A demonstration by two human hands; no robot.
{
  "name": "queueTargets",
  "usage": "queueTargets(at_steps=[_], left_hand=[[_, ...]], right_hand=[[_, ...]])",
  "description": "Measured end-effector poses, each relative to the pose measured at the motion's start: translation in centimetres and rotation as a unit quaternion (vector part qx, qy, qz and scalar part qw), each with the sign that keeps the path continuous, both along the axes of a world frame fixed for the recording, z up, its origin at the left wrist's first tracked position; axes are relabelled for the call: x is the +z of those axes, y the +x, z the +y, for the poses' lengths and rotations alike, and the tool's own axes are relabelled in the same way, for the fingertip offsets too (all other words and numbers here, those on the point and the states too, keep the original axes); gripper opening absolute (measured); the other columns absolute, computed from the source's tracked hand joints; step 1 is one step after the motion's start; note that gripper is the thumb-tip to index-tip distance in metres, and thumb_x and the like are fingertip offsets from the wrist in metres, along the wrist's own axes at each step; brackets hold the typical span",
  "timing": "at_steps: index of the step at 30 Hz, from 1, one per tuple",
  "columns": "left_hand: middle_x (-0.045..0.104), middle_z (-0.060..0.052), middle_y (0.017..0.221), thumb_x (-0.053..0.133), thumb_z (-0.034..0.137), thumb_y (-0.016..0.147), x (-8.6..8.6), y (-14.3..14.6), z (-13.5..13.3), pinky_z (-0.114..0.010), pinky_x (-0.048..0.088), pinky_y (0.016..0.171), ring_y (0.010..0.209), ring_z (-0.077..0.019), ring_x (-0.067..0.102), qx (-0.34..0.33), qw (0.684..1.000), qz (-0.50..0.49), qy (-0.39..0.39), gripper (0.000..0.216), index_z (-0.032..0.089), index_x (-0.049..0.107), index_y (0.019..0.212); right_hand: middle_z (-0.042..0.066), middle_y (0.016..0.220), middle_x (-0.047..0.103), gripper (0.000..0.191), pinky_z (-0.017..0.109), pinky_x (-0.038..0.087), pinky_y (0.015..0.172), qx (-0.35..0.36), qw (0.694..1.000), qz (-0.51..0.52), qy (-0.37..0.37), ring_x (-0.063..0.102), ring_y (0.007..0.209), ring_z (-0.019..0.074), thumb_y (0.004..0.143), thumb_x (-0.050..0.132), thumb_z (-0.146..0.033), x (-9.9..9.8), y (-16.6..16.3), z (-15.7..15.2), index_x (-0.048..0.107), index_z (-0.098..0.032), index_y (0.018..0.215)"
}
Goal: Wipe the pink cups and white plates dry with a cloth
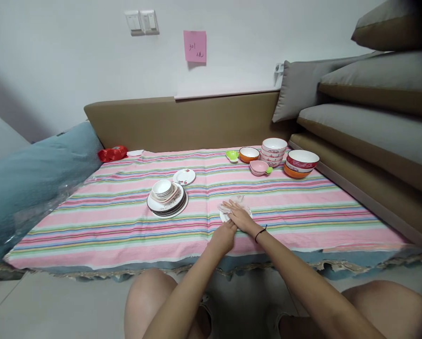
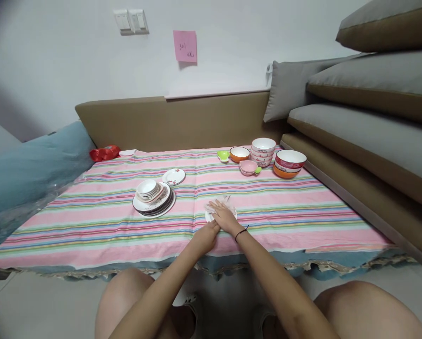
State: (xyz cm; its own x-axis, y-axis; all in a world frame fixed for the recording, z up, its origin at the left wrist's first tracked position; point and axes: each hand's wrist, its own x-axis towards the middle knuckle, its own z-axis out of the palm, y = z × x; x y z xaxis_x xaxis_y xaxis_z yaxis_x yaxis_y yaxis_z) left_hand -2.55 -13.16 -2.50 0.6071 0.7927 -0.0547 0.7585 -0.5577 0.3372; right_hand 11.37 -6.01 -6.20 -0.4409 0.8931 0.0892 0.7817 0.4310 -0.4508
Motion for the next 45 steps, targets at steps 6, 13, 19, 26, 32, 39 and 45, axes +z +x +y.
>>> queueTargets(at_steps=[6, 13, 19, 26, 32, 39, 45], left_hand=[[0.043, -0.021, 0.144, 0.038, 0.007, 0.086, -0.1, 0.2, -0.4, -0.049, 0.023, 0.116, 0.139, -0.0303, 0.033, 0.094, 0.995, 0.002, 0.017, 0.047, 0.004, 0.049, 0.132], [0.049, -0.022, 0.139, 0.033, 0.006, 0.087, 0.3, -1.3, 0.3, -0.034, 0.04, 0.108, 0.131, -0.0234, 0.047, 0.228, 0.973, -0.012, 0.014, 0.045, 0.003, 0.05, 0.129], [0.046, -0.019, 0.143, 0.032, 0.002, 0.083, 0.8, -2.0, 1.9, -0.033, 0.034, 0.112, 0.136, -0.0213, 0.04, 0.224, 0.974, -0.008, 0.016, 0.054, 0.005, 0.043, 0.136], [0.032, -0.023, 0.15, 0.031, -0.002, 0.08, -0.1, -0.2, 1.2, -0.034, 0.031, 0.114, 0.139, -0.0249, 0.034, 0.151, 0.988, 0.028, 0.002, 0.059, -0.002, 0.038, 0.139], [0.031, -0.019, 0.152, 0.034, -0.002, 0.079, 0.0, -0.1, 1.8, -0.039, 0.029, 0.115, 0.141, -0.0245, 0.029, 0.146, 0.988, 0.053, -0.001, 0.064, 0.005, 0.035, 0.143], [0.027, -0.016, 0.154, 0.032, -0.002, 0.079, -0.2, -0.1, 1.9, -0.039, 0.026, 0.116, 0.143, -0.026, 0.023, 0.136, 0.988, 0.073, -0.004, 0.064, 0.003, 0.033, 0.143], [0.025, -0.018, 0.154, 0.032, -0.001, 0.081, -0.4, -0.3, 2.0, -0.044, 0.025, 0.116, 0.145, -0.0273, 0.018, 0.144, 0.987, 0.065, -0.001, 0.064, 0.006, 0.031, 0.145]], right_hand=[[0.008, 0.154, 0.031, 0.056, 0.05, 0.021, 0.117, -0.026, 1.0, -0.012, 0.001, 0.019, 0.146, 0.0258, 0.091, 0.03, -0.021, 0.2, 0.1, -0.2, 0.035, -0.014, 0.147], [0.004, 0.15, 0.04, 0.052, 0.042, 0.014, 0.121, 0.07, 0.997, -0.027, 0.013, 0.028, 0.143, 0.0212, 0.093, 0.033, -0.023, 1.7, 0.0, -2.1, 0.041, -0.016, 0.144], [0.001, 0.15, 0.041, 0.06, 0.049, 0.02, 0.119, 0.113, 0.993, -0.016, 0.025, 0.023, 0.144, 0.0267, 0.086, 0.039, -0.016, 1.9, 2.6, -6.1, 0.039, -0.019, 0.145], [0.005, 0.151, 0.039, 0.059, 0.049, 0.021, 0.118, 0.022, 0.999, -0.03, 0.038, 0.025, 0.144, 0.0264, 0.086, 0.038, -0.015, 1.4, 5.5, -7.9, 0.039, -0.017, 0.145], [0.003, 0.152, 0.038, 0.061, 0.049, 0.021, 0.119, 0.08, 0.996, -0.026, 0.03, 0.024, 0.144, 0.0255, 0.086, 0.037, -0.015, 0.7, 4.6, -8.0, 0.036, -0.017, 0.146], [0.009, 0.152, 0.037, 0.057, 0.049, 0.024, 0.118, 0.015, 0.999, -0.044, 0.027, 0.023, 0.145, 0.0257, 0.088, 0.037, -0.017, 0.8, 7.2, -6.4, 0.039, -0.014, 0.145], [0.0, 0.151, 0.039, 0.054, 0.046, 0.021, 0.119, 0.182, 0.983, 0.011, -0.022, 0.027, 0.144, 0.0212, 0.092, 0.036, -0.02, 1.8, 8.2, -6.0, 0.038, -0.027, 0.145]])
